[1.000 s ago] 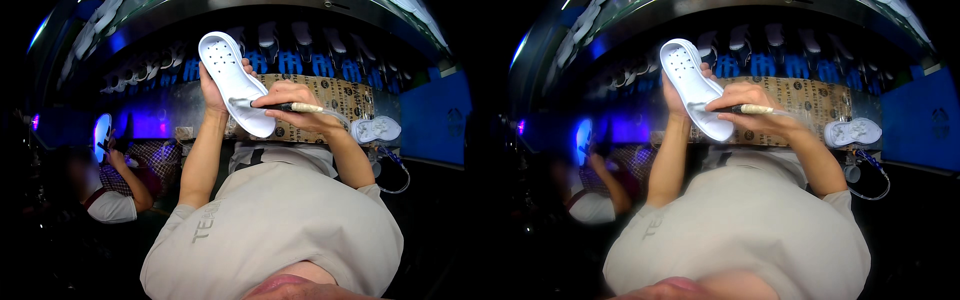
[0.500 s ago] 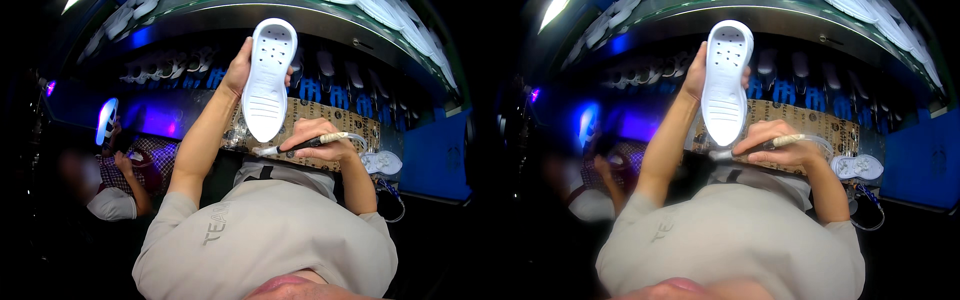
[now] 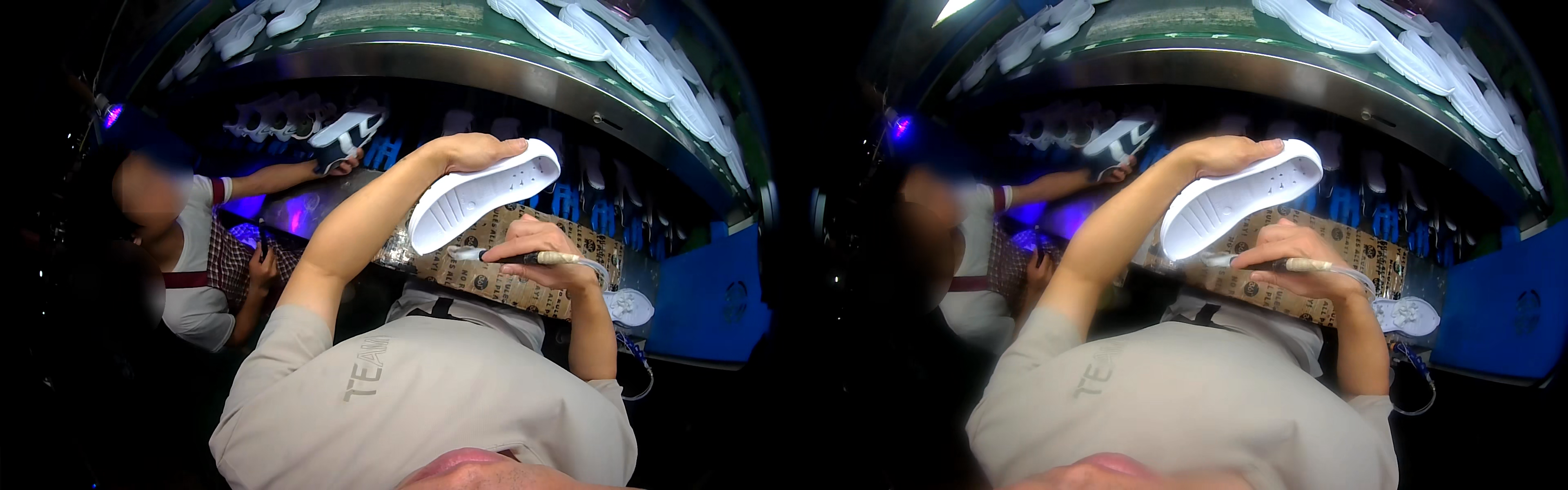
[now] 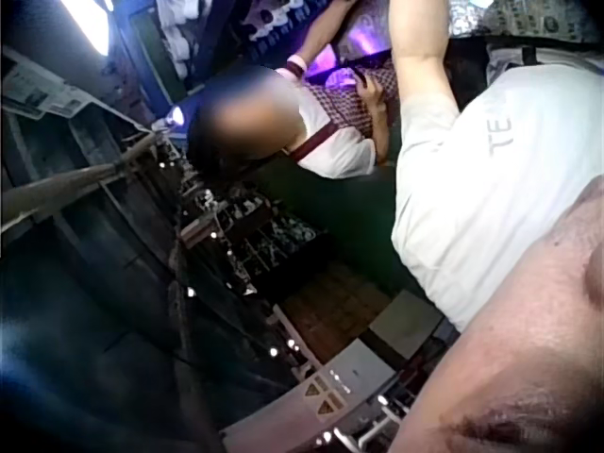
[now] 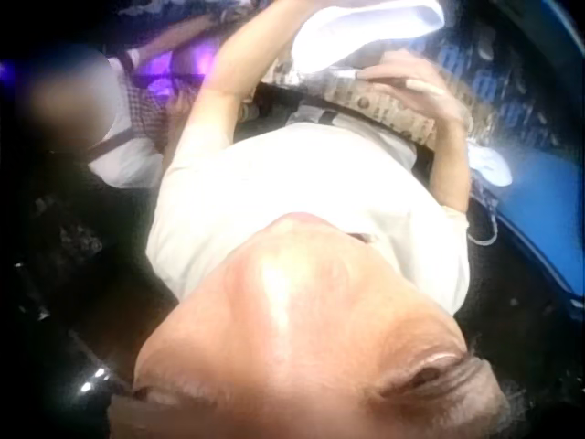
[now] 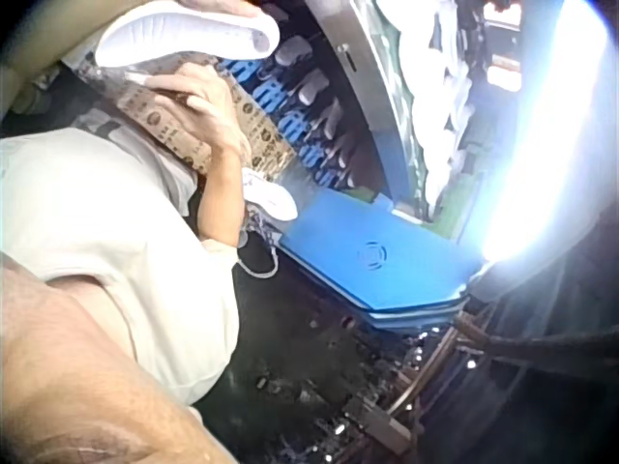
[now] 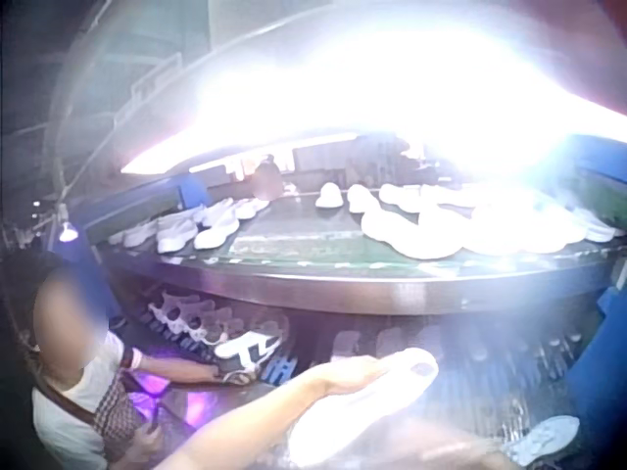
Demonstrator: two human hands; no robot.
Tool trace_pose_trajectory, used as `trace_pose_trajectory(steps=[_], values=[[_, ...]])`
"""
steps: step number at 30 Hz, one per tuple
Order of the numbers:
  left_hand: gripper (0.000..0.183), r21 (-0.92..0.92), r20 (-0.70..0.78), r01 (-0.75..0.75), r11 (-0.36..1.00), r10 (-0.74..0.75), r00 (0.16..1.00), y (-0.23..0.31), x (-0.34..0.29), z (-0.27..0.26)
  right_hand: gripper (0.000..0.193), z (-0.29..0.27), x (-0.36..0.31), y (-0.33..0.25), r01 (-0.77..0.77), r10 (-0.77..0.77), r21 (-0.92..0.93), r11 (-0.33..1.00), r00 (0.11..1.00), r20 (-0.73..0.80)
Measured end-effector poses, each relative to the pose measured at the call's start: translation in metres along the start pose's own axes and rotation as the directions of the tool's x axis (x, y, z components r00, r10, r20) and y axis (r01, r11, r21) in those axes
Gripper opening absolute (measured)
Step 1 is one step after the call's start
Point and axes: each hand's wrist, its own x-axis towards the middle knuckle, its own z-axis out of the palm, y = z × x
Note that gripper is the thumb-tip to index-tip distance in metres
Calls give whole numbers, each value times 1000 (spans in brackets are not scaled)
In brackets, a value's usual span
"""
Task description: The person repeatedly picks white clog-style shoes from a conveyor belt, applies a white substance to the interior with a brush, and returns them to the belt. A coworker performs a similar task nearby.
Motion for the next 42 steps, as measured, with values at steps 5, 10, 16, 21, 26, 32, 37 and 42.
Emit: trace_pose_trajectory(steps=[5, 10, 16, 21, 26, 32, 37, 42], values=[[78, 101, 72, 9, 995, -16, 997, 6, -9, -1, 27, -4, -2, -6, -81, 63, -127, 989, 989, -133], [81, 192, 65, 0, 981, -13, 998, 4, -17, -5, 29, -7, -13, 0, -104, 71, -112, 988, 961, -267], [83, 166, 43, 85, 982, -94, 995, -8, -25, -8, 34, -24, -22, 0, -142, 118, -113, 983, 973, -196], [80, 169, 9, 153, 974, -157, 988, -9, -40, -13, 30, -36, -21, 14, -66, 37, -230, 971, 991, -130], [75, 158, 51, 144, 977, -154, 987, -12, -43, -23, 25, -44, -19, 11, -146, 83, -291, 946, 972, -219], [67, -222, -220, -95, 970, 45, 974, 8, -50, -42, 25, -49, -29, 4, -95, 87, -25, 995, 967, -239], [52, -834, -45, -483, 265, 841, 539, 49, 53, -202, 27, -45, -37, 3, -47, 57, 34, 998, 871, -487], [79, 307, -889, 321, 896, 149, 434, 30, 23, -299, 30, -30, -56, 8, -87, 120, 88, 992, 847, -517]])
